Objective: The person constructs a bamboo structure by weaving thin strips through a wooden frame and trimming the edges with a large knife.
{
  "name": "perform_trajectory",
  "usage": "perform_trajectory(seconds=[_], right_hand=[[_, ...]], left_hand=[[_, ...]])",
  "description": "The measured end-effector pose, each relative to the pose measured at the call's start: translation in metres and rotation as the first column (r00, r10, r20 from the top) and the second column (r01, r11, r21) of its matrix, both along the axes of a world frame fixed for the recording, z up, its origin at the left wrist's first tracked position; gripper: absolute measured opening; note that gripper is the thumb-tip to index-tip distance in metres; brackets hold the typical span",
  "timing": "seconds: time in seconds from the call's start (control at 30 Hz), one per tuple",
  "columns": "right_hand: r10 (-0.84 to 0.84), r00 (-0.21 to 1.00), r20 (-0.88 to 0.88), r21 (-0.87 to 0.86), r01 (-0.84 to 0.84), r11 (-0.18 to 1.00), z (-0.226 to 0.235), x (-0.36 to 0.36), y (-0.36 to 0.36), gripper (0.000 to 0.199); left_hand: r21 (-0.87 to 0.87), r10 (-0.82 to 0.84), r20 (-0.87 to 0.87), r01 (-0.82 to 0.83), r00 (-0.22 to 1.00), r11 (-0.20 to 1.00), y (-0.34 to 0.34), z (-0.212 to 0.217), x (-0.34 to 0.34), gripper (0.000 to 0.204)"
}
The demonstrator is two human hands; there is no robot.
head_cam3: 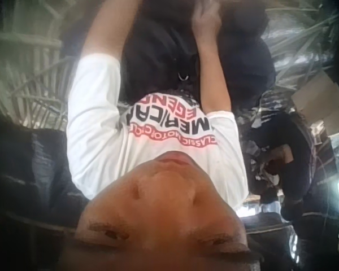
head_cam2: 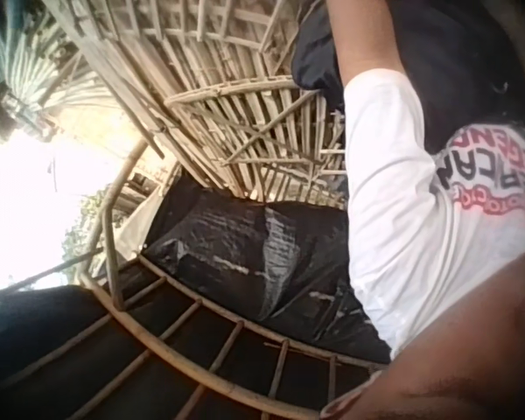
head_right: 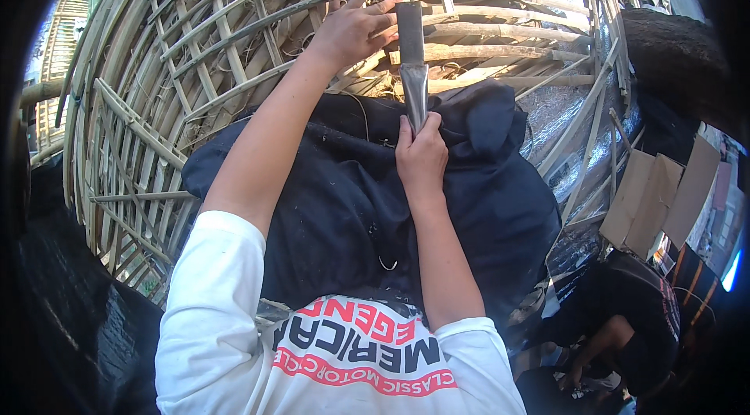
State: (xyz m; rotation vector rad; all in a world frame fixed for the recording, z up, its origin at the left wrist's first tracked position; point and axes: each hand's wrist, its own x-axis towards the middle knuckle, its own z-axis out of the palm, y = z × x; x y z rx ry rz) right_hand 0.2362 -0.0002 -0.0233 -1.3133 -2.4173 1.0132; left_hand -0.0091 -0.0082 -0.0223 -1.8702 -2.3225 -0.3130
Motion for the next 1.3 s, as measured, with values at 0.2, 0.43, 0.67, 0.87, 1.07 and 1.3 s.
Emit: perform_trajectory(seconds=[0.2,0.43,0.67,0.87,1.07,1.3], right_hand=[[-0.014,0.986,-0.164,0.045,0.022,0.999,-0.006,-0.002,-0.004,0.032],[-0.010,0.988,-0.151,0.001,0.010,1.000,-0.003,-0.003,-0.003,0.031],[0.001,0.987,-0.158,0.029,0.004,1.000,-0.012,-0.007,0.002,0.032],[-0.014,0.977,-0.215,-0.004,0.014,1.000,-0.019,-0.006,-0.001,0.034],[-0.012,0.950,-0.311,0.045,0.028,0.999,-0.023,-0.013,0.000,0.033],[0.007,0.989,-0.147,0.008,-0.006,1.000,-0.030,-0.015,0.006,0.034]], left_hand=[[0.183,-0.022,0.041,0.014,0.999,0.983,-0.001,-0.011,-0.003,0.031],[0.176,-0.010,0.019,0.006,1.000,0.984,-0.002,-0.021,-0.006,0.029],[0.172,0.000,0.009,-0.001,1.000,0.985,-0.002,-0.014,-0.003,0.031],[0.185,-0.034,0.027,0.028,0.999,0.982,0.000,-0.014,-0.006,0.035],[0.163,-0.001,-0.028,0.006,1.000,0.987,-0.001,-0.019,-0.008,0.033],[0.154,0.024,-0.032,-0.019,0.999,0.988,-0.002,-0.023,-0.003,0.035]])
